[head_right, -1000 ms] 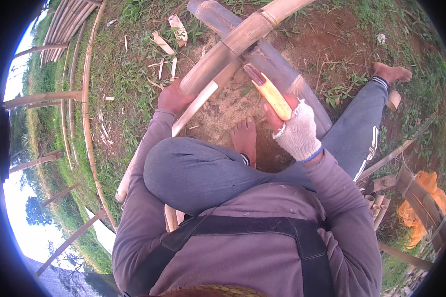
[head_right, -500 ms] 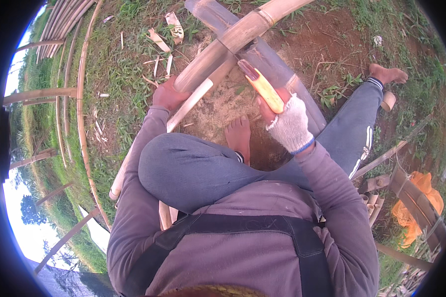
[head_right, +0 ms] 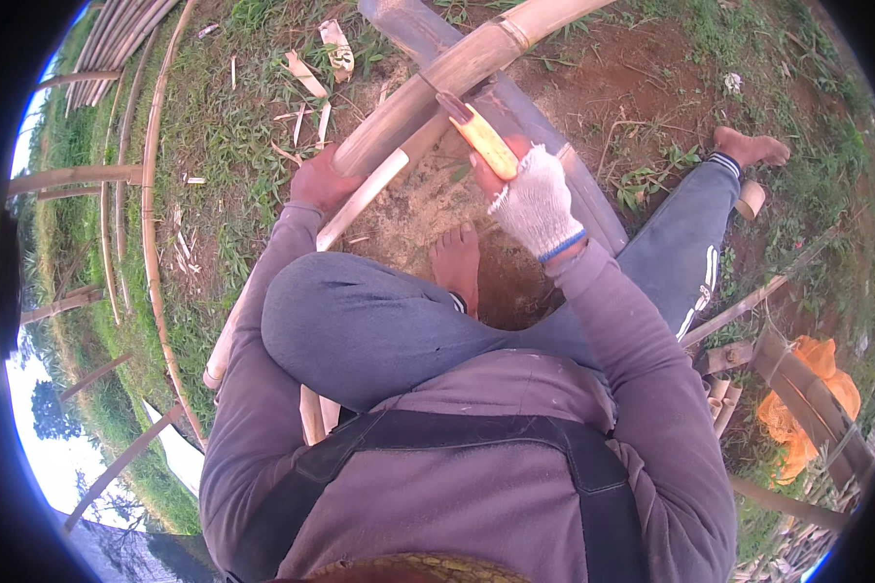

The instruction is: The person sits on the ground and uses a hand saw to cut long bamboo poles into shorter sections. They position each pole on a wooden support, saw through it, and then move the cut pieces aside.

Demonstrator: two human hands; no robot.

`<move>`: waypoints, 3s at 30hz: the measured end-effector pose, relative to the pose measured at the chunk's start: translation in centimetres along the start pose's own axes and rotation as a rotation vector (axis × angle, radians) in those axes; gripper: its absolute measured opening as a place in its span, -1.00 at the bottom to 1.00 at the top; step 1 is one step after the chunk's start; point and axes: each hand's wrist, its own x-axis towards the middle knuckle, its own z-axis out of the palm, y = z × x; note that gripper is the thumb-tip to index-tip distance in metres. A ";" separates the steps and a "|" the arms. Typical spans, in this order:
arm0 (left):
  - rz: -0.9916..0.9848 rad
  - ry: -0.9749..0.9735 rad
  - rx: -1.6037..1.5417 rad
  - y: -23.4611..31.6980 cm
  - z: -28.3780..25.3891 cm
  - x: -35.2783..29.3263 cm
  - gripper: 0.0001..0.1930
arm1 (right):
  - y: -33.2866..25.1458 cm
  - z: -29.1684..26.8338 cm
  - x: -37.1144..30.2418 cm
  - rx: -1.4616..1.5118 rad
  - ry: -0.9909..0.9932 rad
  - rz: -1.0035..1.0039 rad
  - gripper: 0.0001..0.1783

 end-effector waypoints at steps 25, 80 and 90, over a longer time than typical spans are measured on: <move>-0.021 0.015 -0.012 0.1 0.3 0.2 0.03 | 3.2 -4.9 -9.3 -0.078 -0.072 -0.098 -0.81; 0.014 0.065 -0.021 -1.2 1.2 0.3 0.04 | 1.1 1.4 0.4 -0.035 -0.026 0.059 -0.69; -0.015 0.036 -0.052 0.3 0.8 0.3 -0.02 | 4.3 -2.5 -7.0 0.014 -0.039 -0.004 -0.84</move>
